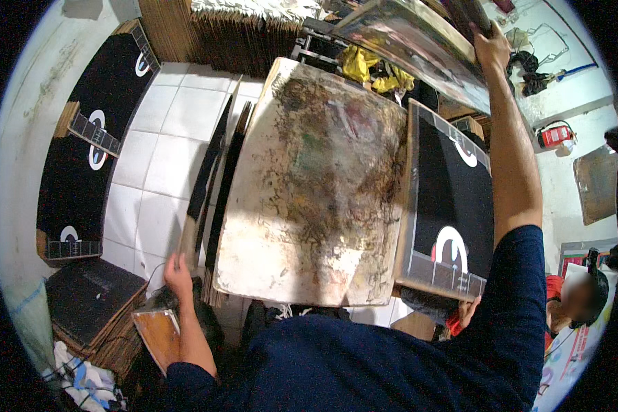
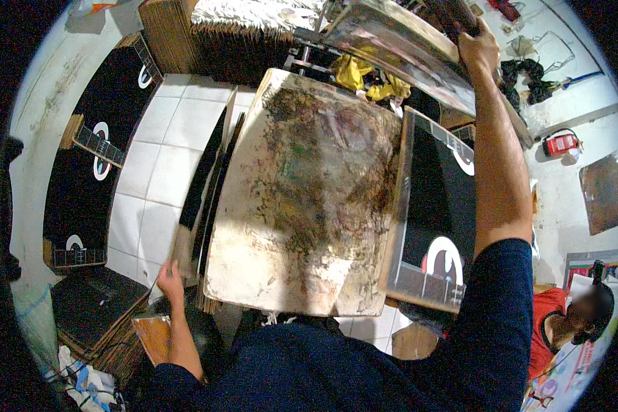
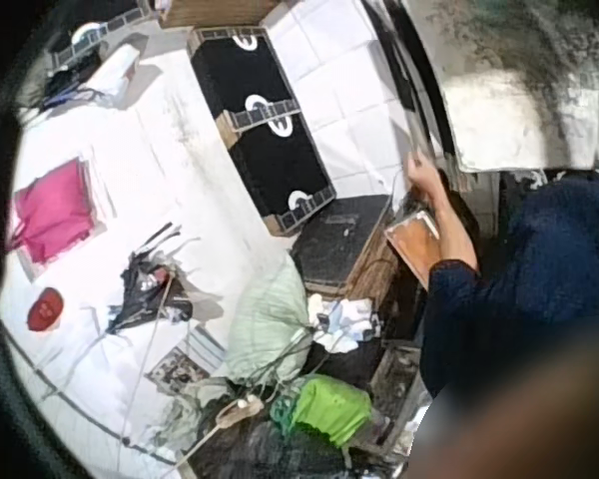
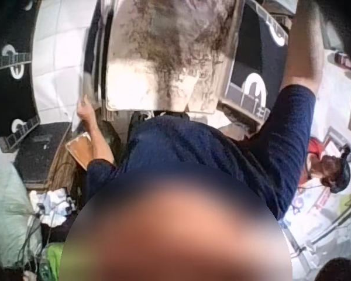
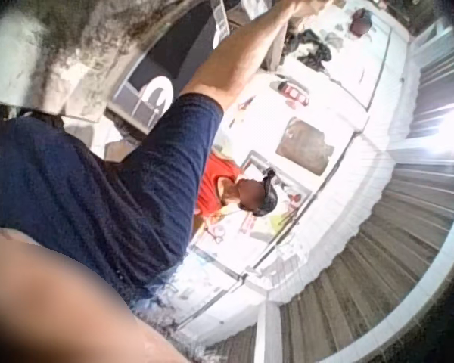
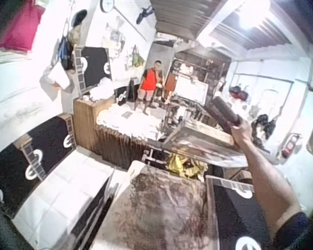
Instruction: The person performs screen printing on black t-shirts using a squeegee and a screen frame. They repeatedly align the screen, pull the squeegee across to transfer ink, and lift the screen to reveal the printed design.
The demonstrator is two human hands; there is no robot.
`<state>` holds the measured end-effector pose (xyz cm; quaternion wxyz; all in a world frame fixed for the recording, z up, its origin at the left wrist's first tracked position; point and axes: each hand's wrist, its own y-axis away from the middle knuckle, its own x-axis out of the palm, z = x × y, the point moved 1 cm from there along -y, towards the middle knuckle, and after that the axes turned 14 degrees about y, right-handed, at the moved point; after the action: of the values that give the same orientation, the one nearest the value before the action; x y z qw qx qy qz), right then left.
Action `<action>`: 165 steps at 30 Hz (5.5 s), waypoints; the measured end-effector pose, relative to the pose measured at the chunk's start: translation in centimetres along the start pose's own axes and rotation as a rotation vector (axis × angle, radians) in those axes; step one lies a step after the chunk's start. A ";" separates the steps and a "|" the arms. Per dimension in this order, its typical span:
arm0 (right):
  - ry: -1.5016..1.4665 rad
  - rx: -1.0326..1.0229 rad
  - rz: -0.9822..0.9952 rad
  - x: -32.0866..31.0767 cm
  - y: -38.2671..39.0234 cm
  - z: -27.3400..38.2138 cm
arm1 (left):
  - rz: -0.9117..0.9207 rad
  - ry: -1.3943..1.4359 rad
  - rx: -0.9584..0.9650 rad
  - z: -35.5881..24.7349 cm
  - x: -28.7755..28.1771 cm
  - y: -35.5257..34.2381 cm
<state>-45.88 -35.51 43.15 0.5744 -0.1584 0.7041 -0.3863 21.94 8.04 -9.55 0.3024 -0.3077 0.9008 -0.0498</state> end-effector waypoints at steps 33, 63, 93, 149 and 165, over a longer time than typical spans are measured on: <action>-0.176 0.043 -0.017 -2.4 3.5 2.0 | 0.033 -0.314 0.158 -20.2 4.5 5.5; -0.161 0.111 0.079 -2.3 2.4 1.6 | 0.608 0.114 -0.221 -14.4 3.2 0.7; -0.205 0.157 0.109 -3.0 0.5 2.2 | 0.574 -0.143 -0.221 -11.7 5.3 -0.1; -0.026 -0.377 0.518 24.6 27.7 3.9 | 0.687 -0.069 0.447 -27.5 28.0 -2.4; -0.093 -0.311 0.362 17.6 36.9 3.3 | 0.693 -0.061 0.450 -27.3 28.1 -2.4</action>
<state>-39.74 -24.40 4.17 0.6349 -0.1337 0.7447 -0.1561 -10.19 -12.94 -1.21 0.3875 0.0865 0.9083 -0.1317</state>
